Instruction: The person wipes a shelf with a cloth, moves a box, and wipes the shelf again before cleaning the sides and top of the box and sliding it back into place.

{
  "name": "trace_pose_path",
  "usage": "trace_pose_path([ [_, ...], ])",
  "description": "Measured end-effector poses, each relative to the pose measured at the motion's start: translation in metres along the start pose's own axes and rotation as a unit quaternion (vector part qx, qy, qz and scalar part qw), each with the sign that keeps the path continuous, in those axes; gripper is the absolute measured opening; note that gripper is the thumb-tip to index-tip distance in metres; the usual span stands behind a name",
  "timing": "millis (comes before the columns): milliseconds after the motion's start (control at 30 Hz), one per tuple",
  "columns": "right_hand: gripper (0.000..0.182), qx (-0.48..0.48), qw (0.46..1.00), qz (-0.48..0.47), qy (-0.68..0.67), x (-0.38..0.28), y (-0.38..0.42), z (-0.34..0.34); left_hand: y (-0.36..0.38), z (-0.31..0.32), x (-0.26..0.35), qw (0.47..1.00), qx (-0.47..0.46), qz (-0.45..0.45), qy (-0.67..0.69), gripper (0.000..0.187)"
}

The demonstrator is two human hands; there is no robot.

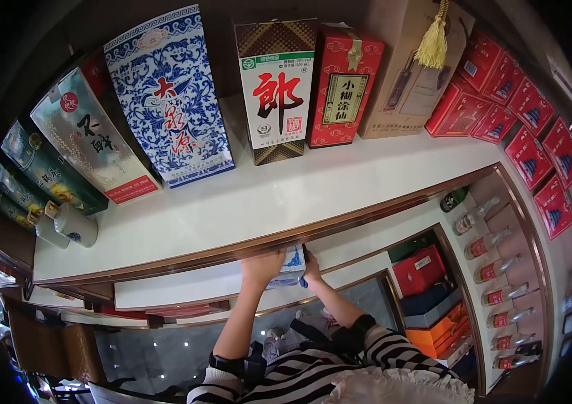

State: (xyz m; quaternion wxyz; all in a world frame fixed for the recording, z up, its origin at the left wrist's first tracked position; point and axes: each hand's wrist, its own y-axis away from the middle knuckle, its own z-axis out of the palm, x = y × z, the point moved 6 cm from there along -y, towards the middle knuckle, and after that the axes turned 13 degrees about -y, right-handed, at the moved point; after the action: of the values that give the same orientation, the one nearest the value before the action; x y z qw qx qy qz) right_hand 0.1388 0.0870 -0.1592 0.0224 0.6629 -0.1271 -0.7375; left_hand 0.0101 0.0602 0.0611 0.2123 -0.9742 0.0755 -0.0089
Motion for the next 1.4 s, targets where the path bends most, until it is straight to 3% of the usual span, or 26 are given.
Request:
trace_pose_path([
  [67,0.034,-0.009,0.997,0.028,0.075,0.009,-0.002,-0.009,0.0,0.003,0.001,1.0,-0.01,-0.001,-0.003,0.03],
  [133,0.034,-0.057,0.98,0.066,0.177,0.027,-0.011,-0.015,0.004,0.001,0.001,0.999,0.05,0.011,-0.016,0.029],
  [200,0.029,0.021,0.986,0.077,0.146,0.017,-0.017,-0.026,0.004,-0.003,0.002,0.997,0.062,0.018,-0.031,0.028],
  [267,0.024,0.021,0.988,0.04,-0.15,-0.017,-0.013,-0.017,0.002,-0.004,0.001,0.996,0.073,0.017,-0.045,0.027],
  [300,0.023,0.009,0.97,0.041,-0.239,-0.073,0.011,-0.006,0.002,-0.005,0.001,0.996,0.088,0.02,-0.021,0.027],
  [333,0.023,0.005,0.971,0.042,-0.237,-0.092,0.021,-0.001,0.003,-0.006,0.001,0.995,0.102,0.023,0.003,0.026],
  [433,0.024,-0.007,0.98,-0.103,-0.171,-0.131,0.04,0.011,0.003,0.0,-0.001,0.997,0.07,0.015,0.005,0.027],
  [600,0.025,-0.032,0.979,-0.086,-0.181,-0.073,0.032,0.01,0.0,-0.001,-0.001,0.999,-0.009,-0.012,0.036,0.028],
  [667,0.027,-0.004,0.994,-0.1,0.045,-0.021,0.024,-0.001,0.001,-0.005,0.0,0.999,0.02,-0.002,0.026,0.029],
  [767,0.029,0.011,0.992,-0.029,0.122,0.046,0.02,-0.014,0.001,-0.002,-0.002,0.999,-0.005,-0.018,0.045,0.03],
  [867,0.026,-0.01,0.998,0.05,0.042,0.057,0.004,-0.023,0.002,0.004,-0.002,0.999,-0.023,-0.006,0.029,0.03],
  [900,0.024,0.033,0.999,0.031,0.001,0.057,-0.007,-0.029,0.002,0.004,-0.002,0.999,-0.02,-0.006,0.026,0.03],
  [933,0.021,0.072,0.996,-0.005,-0.045,-0.011,0.01,-0.024,0.001,-0.001,-0.003,0.999,0.013,-0.011,0.027,0.029],
  [1000,0.023,0.019,0.968,-0.026,-0.25,-0.112,0.035,-0.004,-0.001,-0.005,-0.003,0.998,0.044,-0.02,0.028,0.028],
  [1067,0.024,0.001,0.976,-0.059,-0.21,-0.146,0.042,0.001,-0.001,0.0,-0.003,0.998,-0.008,-0.03,0.061,0.028],
  [1100,0.026,-0.014,0.981,-0.095,-0.171,-0.154,0.044,0.004,0.0,0.0,-0.002,0.999,0.016,-0.02,0.044,0.027],
  [1200,0.027,0.016,0.968,-0.119,-0.22,-0.141,0.043,0.013,0.002,0.0,-0.002,1.0,0.022,-0.004,0.014,0.025],
  [1267,0.026,0.003,0.966,-0.084,-0.245,-0.12,0.038,0.012,0.002,0.0,-0.001,1.0,0.013,0.001,0.007,0.025],
  [1367,0.027,0.0,0.978,-0.053,-0.202,-0.07,0.03,0.007,0.001,0.002,0.0,1.0,0.004,-0.001,0.015,0.025],
  [1400,0.027,0.007,0.993,-0.048,-0.107,-0.046,0.028,0.002,0.002,0.003,0.0,1.0,0.002,-0.009,0.026,0.025],
])
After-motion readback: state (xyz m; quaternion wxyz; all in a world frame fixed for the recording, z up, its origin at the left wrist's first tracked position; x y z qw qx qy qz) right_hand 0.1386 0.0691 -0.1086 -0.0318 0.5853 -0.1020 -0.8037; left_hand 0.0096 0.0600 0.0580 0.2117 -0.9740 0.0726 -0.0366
